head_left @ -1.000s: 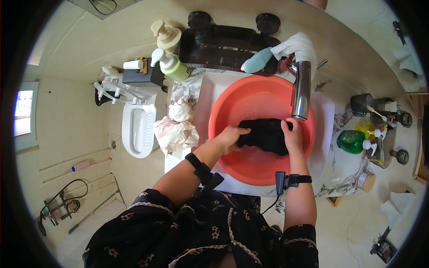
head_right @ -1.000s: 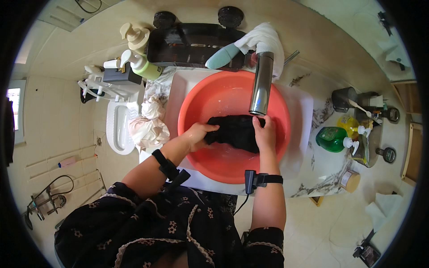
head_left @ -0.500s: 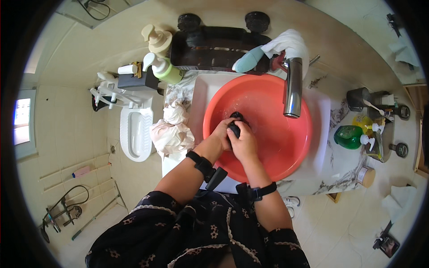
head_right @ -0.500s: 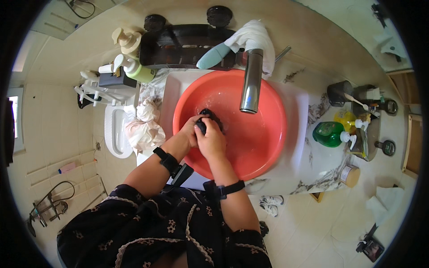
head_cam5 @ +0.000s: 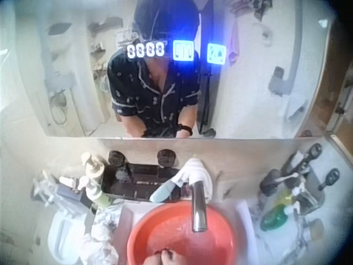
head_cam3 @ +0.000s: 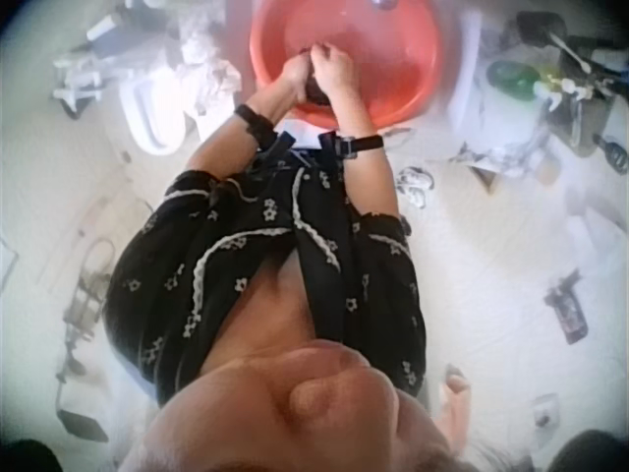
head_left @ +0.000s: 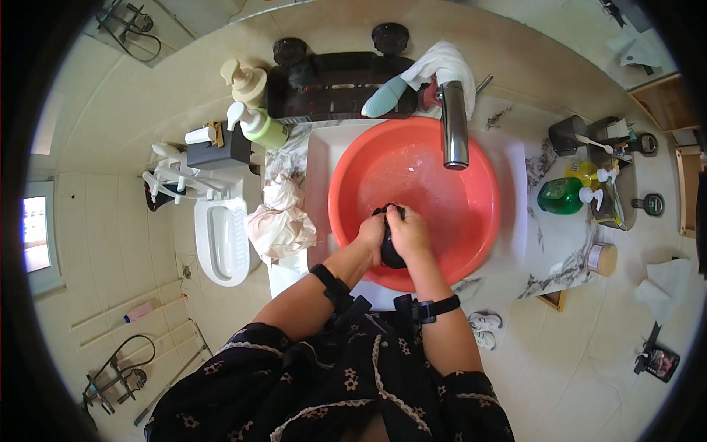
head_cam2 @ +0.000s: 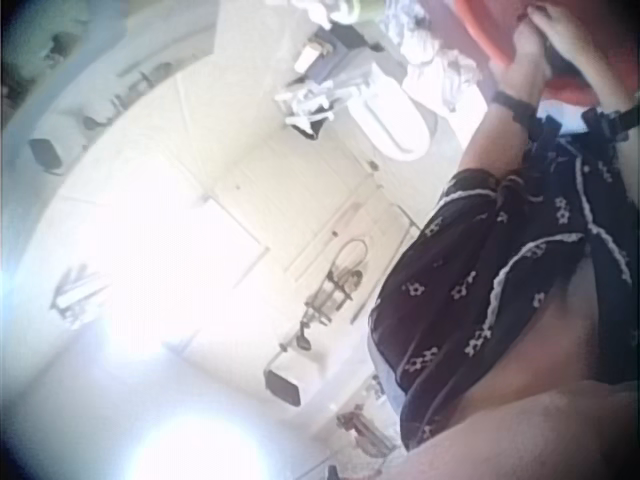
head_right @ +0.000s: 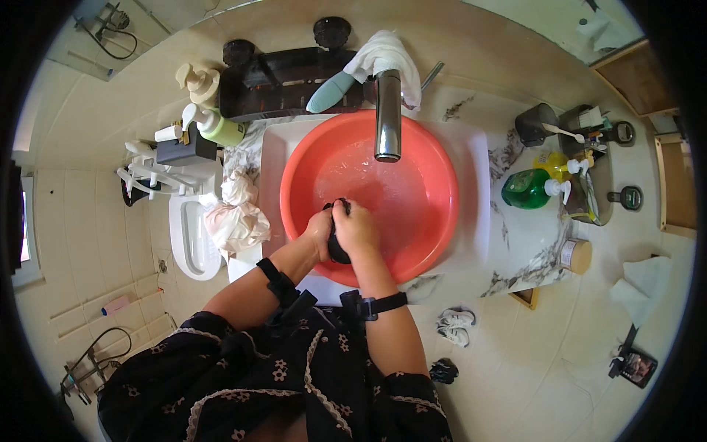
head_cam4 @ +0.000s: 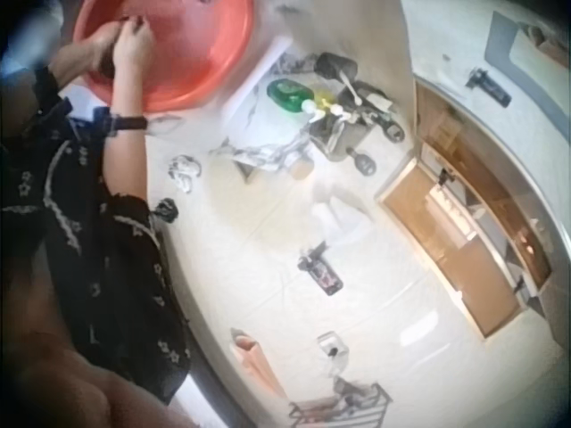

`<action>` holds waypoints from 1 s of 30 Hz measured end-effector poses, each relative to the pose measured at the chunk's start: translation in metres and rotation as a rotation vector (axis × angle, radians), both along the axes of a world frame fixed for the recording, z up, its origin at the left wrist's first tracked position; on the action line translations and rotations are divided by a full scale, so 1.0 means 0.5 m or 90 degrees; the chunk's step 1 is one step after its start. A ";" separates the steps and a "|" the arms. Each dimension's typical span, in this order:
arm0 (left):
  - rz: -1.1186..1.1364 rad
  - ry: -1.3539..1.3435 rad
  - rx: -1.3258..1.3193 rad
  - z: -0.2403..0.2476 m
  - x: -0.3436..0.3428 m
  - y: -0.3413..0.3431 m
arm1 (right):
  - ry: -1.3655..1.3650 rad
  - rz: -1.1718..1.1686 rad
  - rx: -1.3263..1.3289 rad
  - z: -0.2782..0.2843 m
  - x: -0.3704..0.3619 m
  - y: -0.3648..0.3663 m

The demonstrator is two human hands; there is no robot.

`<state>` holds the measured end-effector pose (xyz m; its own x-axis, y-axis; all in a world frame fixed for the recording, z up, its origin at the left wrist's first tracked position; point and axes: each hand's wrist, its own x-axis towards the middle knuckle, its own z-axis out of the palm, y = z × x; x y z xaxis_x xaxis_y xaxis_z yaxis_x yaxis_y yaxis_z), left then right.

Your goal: Washing and rinsing small items of clothing by hand in a basin.

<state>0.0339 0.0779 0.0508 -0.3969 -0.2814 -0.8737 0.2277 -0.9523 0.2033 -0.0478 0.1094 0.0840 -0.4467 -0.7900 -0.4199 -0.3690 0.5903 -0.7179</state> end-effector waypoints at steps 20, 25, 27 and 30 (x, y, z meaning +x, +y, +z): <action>0.052 -0.019 -0.288 0.152 0.182 -0.112 | -0.223 -0.478 -0.368 0.082 -0.244 0.220; 0.058 -0.011 -0.297 0.144 0.198 -0.107 | -0.171 -0.367 -0.367 0.243 -0.240 0.185; 0.052 -0.005 -0.288 0.131 0.211 -0.107 | -0.154 -0.331 -0.363 0.280 -0.229 0.177; 0.046 0.007 -0.283 0.124 0.216 -0.105 | -0.054 -0.306 -0.344 0.324 -0.217 0.173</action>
<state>0.1421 0.0253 0.1129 -0.3702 -0.6563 -0.6574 0.2951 -0.7542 0.5866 -0.1562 0.1957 0.2461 -0.7797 -0.6217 -0.0752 -0.0887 0.2286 -0.9695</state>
